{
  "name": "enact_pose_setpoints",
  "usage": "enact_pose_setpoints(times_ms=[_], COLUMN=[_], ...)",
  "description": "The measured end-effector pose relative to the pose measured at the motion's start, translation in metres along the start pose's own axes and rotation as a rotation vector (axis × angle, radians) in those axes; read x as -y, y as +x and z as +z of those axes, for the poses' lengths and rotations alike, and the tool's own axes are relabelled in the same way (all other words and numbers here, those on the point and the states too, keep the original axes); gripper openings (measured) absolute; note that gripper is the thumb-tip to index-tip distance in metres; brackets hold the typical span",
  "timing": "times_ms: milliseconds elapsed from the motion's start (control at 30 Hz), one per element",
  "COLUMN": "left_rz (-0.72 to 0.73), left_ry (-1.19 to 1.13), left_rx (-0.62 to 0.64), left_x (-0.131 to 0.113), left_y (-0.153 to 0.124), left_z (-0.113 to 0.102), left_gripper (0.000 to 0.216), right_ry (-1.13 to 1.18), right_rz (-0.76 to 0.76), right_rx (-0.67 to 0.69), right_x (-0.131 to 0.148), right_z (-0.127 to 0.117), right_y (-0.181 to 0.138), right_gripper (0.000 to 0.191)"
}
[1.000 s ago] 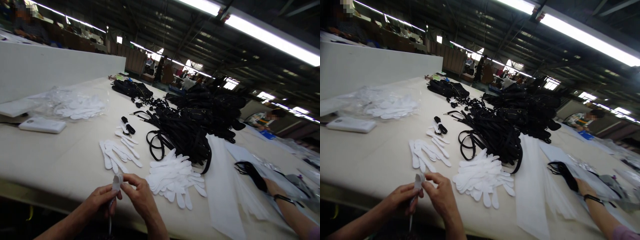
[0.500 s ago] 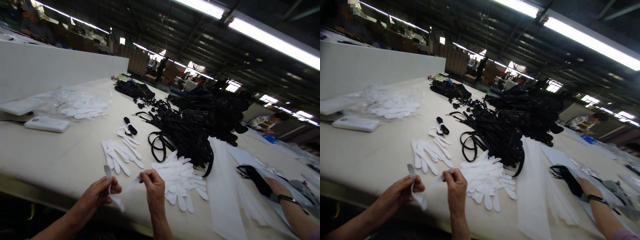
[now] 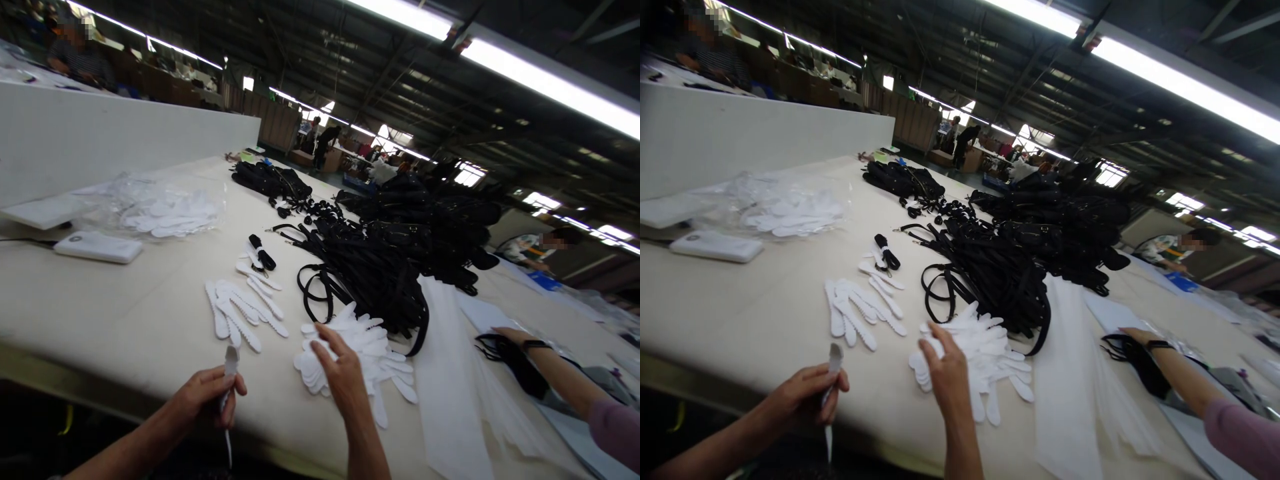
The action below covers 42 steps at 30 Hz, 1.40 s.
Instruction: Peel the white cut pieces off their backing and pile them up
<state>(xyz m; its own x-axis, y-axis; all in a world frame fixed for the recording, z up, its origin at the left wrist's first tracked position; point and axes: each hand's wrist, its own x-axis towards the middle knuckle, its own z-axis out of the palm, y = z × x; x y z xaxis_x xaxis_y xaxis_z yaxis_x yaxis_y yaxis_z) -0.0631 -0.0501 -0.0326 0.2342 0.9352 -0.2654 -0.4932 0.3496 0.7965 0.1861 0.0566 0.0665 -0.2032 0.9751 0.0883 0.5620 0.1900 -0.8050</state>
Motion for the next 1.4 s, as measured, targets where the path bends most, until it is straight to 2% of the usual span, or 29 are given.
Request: enact_pose_setpoints(times_ms=[67,133,167,333,500,633,700,800,933,1067,1133,1200,1267,1367,1400], left_rz=[-0.028,-0.058,-0.066,-0.042,-0.026,-0.022,0.003,0.027,0.023,0.021,0.032,0.03,0.002,-0.037,-0.048], left_ry=[0.07,0.146,0.171,0.229,0.264,0.158,0.045,-0.1,-0.131,-0.133,-0.137,-0.114,-0.067,0.033,0.073], left_rx=[0.03,0.051,0.054,-0.01,-0.094,-0.284,-0.332,-0.266,-0.142,-0.09,-0.067,-0.036,0.003,0.037,0.044], left_x=[-0.001,-0.003,-0.004,-0.003,-0.002,-0.009,-0.013,-0.016,-0.016,-0.014,-0.011,-0.008,-0.006,-0.005,-0.005], left_y=[-0.001,-0.002,-0.003,-0.003,0.0,0.001,0.0,-0.001,-0.003,-0.003,-0.002,0.0,0.001,0.003,0.003], left_z=[0.002,0.003,0.003,0.001,0.001,-0.001,-0.003,-0.004,-0.001,-0.002,-0.003,-0.003,-0.001,0.004,0.005], left_gripper=[0.04,0.044,0.046,0.05,0.048,0.042,0.039,0.035,0.037,0.038,0.038,0.035,0.034,0.037,0.038], right_ry=[0.21,0.341,0.392,0.555,0.442,0.438,0.421,0.343,0.179,-0.14,-0.29,-0.3,-0.166,0.116,0.187], right_rz=[-0.026,-0.05,-0.05,0.075,0.092,0.08,0.061,0.034,0.005,0.047,0.036,-0.01,-0.02,-0.007,-0.026], right_rx=[0.282,0.425,0.447,0.376,0.165,0.073,0.009,-0.076,-0.215,-0.308,-0.358,-0.395,-0.266,0.208,0.316], right_x=[0.027,0.046,0.052,0.052,0.044,0.036,0.031,0.02,-0.001,-0.027,-0.032,-0.025,-0.007,0.029,0.039], right_z=[0.032,0.059,0.069,0.093,0.094,0.081,0.07,0.048,0.005,-0.043,-0.056,-0.053,-0.033,0.014,0.029], right_y=[-0.014,-0.025,-0.029,-0.032,-0.031,-0.027,-0.022,-0.013,0.002,0.02,0.025,0.023,0.012,-0.01,-0.016], right_gripper=[0.035,0.025,0.02,0.016,0.014,0.017,0.018,0.02,0.028,0.04,0.051,0.06,0.056,0.041,0.037])
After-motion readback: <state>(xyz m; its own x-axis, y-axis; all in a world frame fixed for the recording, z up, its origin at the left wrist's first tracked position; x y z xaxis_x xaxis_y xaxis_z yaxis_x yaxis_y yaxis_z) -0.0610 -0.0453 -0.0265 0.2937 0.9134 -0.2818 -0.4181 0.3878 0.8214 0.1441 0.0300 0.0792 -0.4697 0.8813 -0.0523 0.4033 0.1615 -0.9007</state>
